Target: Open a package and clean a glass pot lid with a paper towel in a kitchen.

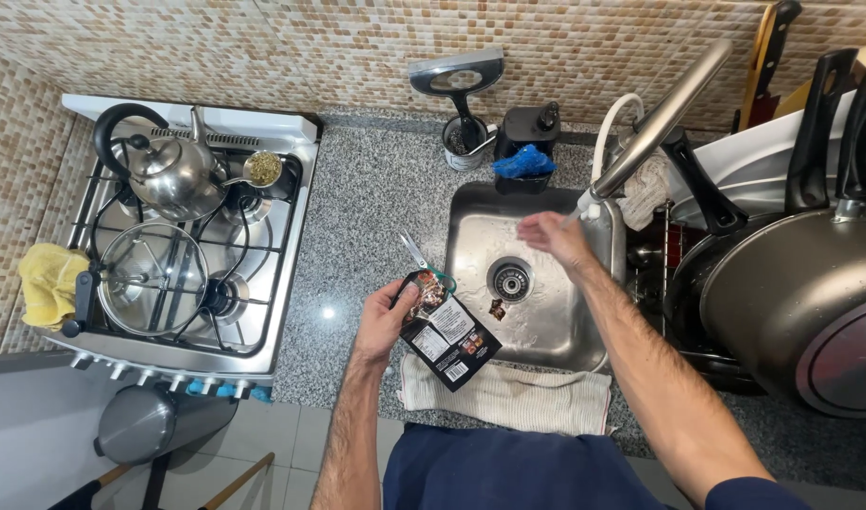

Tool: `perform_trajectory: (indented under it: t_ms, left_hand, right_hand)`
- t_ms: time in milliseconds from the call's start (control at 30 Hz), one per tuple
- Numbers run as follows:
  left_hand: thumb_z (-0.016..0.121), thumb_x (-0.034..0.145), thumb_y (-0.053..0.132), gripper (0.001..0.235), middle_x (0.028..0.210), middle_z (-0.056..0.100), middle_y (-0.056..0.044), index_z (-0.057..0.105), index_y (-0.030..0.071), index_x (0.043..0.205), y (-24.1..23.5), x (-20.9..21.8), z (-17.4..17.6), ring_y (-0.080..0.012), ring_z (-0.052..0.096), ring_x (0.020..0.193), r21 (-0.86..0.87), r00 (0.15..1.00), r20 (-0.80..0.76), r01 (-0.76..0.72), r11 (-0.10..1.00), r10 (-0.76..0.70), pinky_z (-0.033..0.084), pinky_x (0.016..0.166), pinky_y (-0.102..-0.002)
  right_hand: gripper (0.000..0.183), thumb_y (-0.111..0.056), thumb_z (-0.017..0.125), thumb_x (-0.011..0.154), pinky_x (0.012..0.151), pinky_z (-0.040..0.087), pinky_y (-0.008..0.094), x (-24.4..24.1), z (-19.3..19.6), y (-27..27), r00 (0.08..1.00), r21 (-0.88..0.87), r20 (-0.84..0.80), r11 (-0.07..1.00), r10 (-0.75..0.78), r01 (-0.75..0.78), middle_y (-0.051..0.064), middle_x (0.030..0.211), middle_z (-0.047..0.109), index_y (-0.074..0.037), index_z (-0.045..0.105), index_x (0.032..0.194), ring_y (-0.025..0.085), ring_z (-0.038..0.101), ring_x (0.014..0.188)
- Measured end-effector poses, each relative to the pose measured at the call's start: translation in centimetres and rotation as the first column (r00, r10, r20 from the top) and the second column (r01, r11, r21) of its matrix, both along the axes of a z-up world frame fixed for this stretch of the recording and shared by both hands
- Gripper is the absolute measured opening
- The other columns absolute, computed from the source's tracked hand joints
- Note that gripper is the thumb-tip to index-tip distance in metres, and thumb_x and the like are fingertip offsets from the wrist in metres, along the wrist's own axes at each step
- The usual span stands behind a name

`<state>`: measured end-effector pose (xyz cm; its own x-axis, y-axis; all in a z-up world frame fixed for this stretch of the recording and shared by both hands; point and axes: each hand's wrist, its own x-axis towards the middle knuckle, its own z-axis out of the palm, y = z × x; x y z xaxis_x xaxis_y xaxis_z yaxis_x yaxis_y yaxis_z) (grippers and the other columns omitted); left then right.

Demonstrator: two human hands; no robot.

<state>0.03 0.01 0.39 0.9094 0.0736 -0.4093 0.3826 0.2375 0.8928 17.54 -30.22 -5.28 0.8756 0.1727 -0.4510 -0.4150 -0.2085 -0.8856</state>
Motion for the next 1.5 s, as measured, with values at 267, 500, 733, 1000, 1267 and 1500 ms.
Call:
perform_trajectory:
  t_ms: [267, 500, 733, 1000, 1267, 1500]
  left_hand:
    - [0.062, 0.103, 0.021, 0.028, 0.097, 0.077, -0.002, 0.074, 0.001, 0.119, -0.2, 0.0, 0.3, -0.0059, 0.067, 0.083, -0.018, 0.999, 0.037, 0.011, 1.0, -0.01, 0.054, 0.074, -0.023]
    - [0.062, 0.102, 0.021, 0.027, 0.095, 0.078, -0.001, 0.073, 0.002, 0.117, 0.2, -0.5, 0.7, -0.0044, 0.069, 0.082, -0.033, 0.998, 0.059, 0.001, 0.999, 0.001, 0.055, 0.074, -0.022]
    - [0.063, 0.101, 0.024, 0.026, 0.085, 0.072, 0.003, 0.075, 0.003, 0.112, -0.5, -1.6, 1.8, -0.0035, 0.059, 0.071, -0.006, 0.998, -0.012, -0.06, 0.998, 0.059, 0.051, 0.063, -0.022]
    - [0.064, 0.102, 0.02, 0.029, 0.095, 0.073, 0.0, 0.076, -0.001, 0.118, -1.4, -4.6, 2.7, -0.0046, 0.058, 0.081, 0.044, 0.985, 0.097, -0.146, 0.988, 0.142, 0.048, 0.071, -0.023]
    - [0.062, 0.102, 0.019, 0.028, 0.096, 0.074, 0.0, 0.073, -0.003, 0.116, -1.4, -8.7, 2.3, -0.0053, 0.063, 0.087, -0.008, 0.967, 0.106, -0.23, 0.973, 0.23, 0.053, 0.079, -0.025]
    - [0.062, 0.101, 0.02, 0.028, 0.097, 0.075, 0.002, 0.073, -0.001, 0.116, -3.0, -7.0, 1.9, -0.0037, 0.064, 0.088, -0.05, 0.974, 0.086, -0.208, 0.977, 0.211, 0.053, 0.08, -0.023]
  right_hand:
    - [0.04, -0.028, 0.043, 0.107, 0.1, 0.056, 0.042, -0.5, -4.2, -1.2, 0.967, -0.132, -0.117, 0.961, 0.227, -0.241, 0.018, 0.124, 0.073, -0.002, 0.069, 0.122, 0.027, 0.072, 0.115]
    - [0.038, -0.026, 0.044, 0.106, 0.103, 0.057, 0.046, -0.8, -3.4, -1.3, 0.85, 0.24, -0.193, 0.863, 0.491, -0.444, 0.018, 0.125, 0.072, -0.002, 0.068, 0.125, 0.031, 0.071, 0.116]
    - [0.036, -0.029, 0.051, 0.106, 0.106, 0.053, 0.043, -2.6, -9.0, -1.5, 0.877, -0.621, -0.151, 0.646, 0.457, -0.443, 0.014, 0.127, 0.07, -0.008, 0.062, 0.133, 0.026, 0.07, 0.112]
    - [0.034, -0.008, 0.048, 0.103, 0.101, 0.054, 0.044, -5.1, -24.0, -1.5, 0.47, -0.806, 0.14, 0.376, 0.872, -0.457, 0.021, 0.129, 0.062, -0.009, 0.057, 0.136, 0.039, 0.065, 0.114]
    - [0.024, -0.023, 0.061, 0.095, 0.091, 0.055, 0.05, -3.4, -21.0, 1.3, 0.644, -0.79, -0.022, 0.381, 0.765, -0.479, 0.026, 0.106, 0.071, -0.005, 0.073, 0.106, 0.042, 0.068, 0.102]
    - [0.027, -0.021, 0.061, 0.097, 0.082, 0.061, 0.042, -3.5, -18.5, -3.8, 0.602, -0.82, -0.255, 0.16, 0.756, -0.549, 0.022, 0.094, 0.074, 0.001, 0.076, 0.101, 0.034, 0.077, 0.09]
